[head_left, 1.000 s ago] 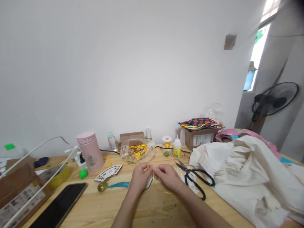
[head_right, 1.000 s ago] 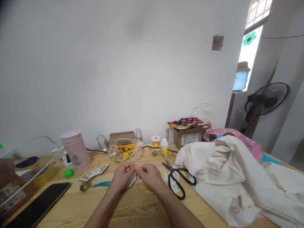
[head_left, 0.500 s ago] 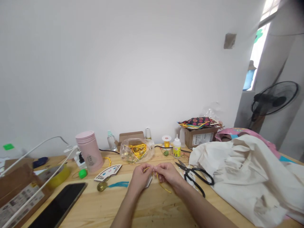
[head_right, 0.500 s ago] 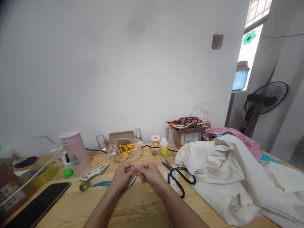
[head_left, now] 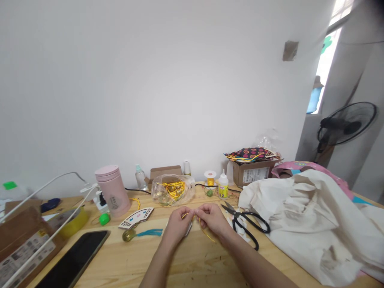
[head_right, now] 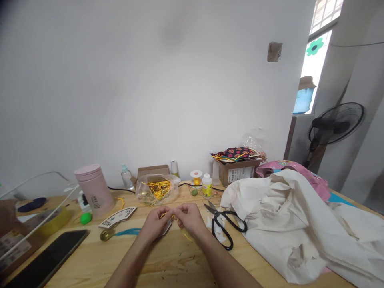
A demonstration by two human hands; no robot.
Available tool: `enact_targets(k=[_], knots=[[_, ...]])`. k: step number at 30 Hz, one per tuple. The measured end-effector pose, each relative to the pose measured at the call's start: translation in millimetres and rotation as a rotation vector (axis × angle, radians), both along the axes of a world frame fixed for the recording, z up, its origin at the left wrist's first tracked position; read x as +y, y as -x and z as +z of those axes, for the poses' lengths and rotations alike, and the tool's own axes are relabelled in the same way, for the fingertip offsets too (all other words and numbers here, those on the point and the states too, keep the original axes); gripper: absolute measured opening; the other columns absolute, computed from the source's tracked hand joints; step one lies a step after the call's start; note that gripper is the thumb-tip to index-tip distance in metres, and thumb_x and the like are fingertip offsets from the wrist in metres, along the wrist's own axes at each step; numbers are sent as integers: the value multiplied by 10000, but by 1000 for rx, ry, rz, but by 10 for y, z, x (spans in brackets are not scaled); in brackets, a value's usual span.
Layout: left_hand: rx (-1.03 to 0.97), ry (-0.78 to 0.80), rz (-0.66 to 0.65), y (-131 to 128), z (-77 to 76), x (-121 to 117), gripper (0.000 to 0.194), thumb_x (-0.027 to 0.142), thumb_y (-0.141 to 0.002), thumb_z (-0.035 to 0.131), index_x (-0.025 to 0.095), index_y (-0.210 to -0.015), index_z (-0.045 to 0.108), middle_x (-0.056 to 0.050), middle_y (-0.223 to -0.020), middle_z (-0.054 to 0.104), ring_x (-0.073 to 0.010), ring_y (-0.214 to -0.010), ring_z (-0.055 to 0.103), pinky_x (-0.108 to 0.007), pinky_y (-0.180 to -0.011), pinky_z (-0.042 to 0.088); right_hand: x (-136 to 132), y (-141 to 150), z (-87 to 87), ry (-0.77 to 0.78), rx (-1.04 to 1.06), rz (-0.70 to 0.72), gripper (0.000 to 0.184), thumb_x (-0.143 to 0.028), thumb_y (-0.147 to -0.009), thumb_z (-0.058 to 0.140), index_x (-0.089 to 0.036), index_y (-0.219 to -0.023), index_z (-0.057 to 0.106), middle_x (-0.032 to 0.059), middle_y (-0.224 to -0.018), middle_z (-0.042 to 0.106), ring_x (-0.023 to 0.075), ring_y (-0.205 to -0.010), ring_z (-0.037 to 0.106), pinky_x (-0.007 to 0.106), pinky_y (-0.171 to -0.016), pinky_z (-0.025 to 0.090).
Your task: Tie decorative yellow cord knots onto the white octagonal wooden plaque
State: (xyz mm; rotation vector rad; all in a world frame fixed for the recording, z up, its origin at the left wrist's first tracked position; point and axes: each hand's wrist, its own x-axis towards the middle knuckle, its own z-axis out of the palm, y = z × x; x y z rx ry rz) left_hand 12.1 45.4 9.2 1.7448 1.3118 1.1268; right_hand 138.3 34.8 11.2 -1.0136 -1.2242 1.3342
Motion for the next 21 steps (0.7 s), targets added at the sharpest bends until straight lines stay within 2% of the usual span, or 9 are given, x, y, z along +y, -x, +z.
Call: enact_targets(k=[8,12,16,21], knots=[[53,-12,-26,12,-39,15,224,303,-651,486,148,-515,575,-15,-528,586,-157,-551,510,-235,-564,375,-5,-14,-29,27,1,84,279,-389,-587,578,-135,-490,512,-68,-348,430,37,-307,352,171,-347,260],[37,-18,-37,11,-20,2,215,285,-642,493,152,-488,563,-9,-507,578,-160,-553,510,-232,-558,374,-49,-60,-26,97,55,209,303,-432,-611,564,-136,-551,535,-64,-399,445,29,-333,353,162,-364,258],[-23,13,-26,12,-12,-1,170,281,-622,509,143,-552,580,-11,-517,582,-169,-561,514,-238,-553,379,-92,-90,-6,140,104,329,291,-424,-604,584,-137,-579,543,-70,-424,441,13,-327,300,155,-355,220],[-3,-20,-11,6,2,-3,179,272,-626,507,147,-520,578,-10,-515,581,-163,-549,513,-236,-552,375,-70,-81,-17,141,114,291,289,-418,-608,580,-138,-557,529,-75,-397,417,18,-330,312,158,-358,212]])
